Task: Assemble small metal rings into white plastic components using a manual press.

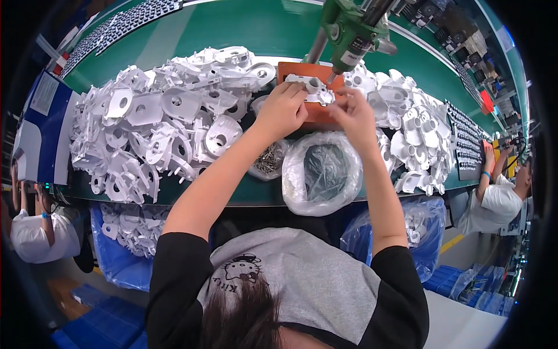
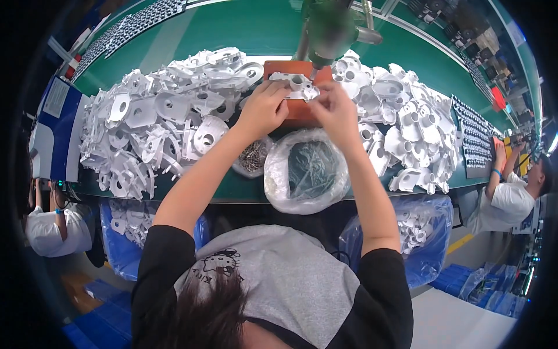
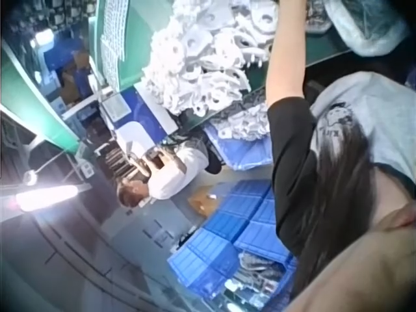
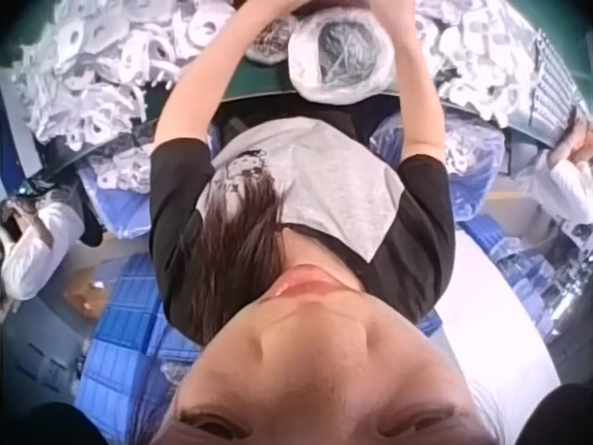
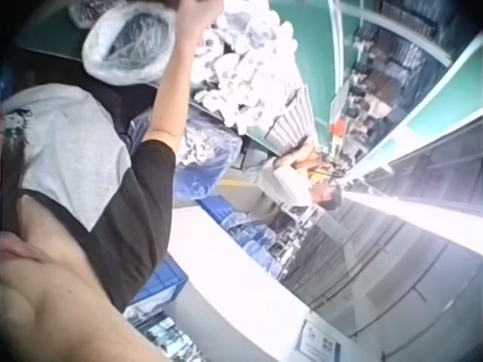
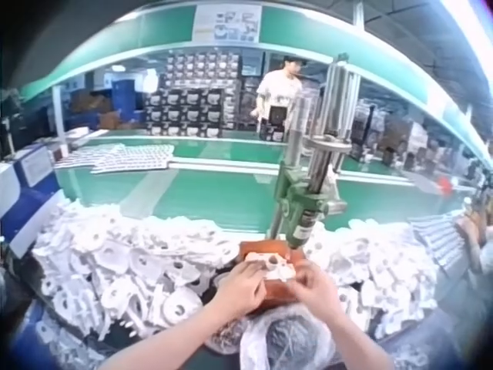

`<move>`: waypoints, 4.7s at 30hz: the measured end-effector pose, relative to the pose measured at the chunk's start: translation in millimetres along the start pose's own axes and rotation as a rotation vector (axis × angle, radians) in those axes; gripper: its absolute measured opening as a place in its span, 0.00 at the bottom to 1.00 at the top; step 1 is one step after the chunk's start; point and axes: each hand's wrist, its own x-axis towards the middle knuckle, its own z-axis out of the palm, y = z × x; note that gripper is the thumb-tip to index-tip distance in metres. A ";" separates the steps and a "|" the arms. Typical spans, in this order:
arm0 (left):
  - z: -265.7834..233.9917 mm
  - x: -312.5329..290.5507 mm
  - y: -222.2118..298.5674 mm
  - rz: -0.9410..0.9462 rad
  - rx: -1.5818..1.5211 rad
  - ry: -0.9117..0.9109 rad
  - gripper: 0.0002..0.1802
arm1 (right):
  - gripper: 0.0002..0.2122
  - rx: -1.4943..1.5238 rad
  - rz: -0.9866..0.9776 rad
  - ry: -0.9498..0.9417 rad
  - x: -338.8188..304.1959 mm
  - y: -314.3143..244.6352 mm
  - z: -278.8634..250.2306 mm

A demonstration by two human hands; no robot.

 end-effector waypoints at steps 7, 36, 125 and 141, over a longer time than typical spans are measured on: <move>3.1 2.0 2.8 -0.027 -0.013 -0.045 0.14 | 0.11 -0.079 -0.086 0.116 52.3 39.9 -1.6; 5.2 3.4 0.0 0.007 -0.019 -0.021 0.11 | 0.06 -0.614 -0.074 -0.868 -73.8 3.1 10.4; 1.2 3.4 2.5 -0.019 -0.001 -0.037 0.14 | 0.09 -0.277 -0.398 -0.019 41.3 42.8 -4.0; 0.8 0.7 0.8 -0.045 0.003 -0.038 0.14 | 0.17 -0.743 -0.526 -0.030 9.6 46.1 -5.0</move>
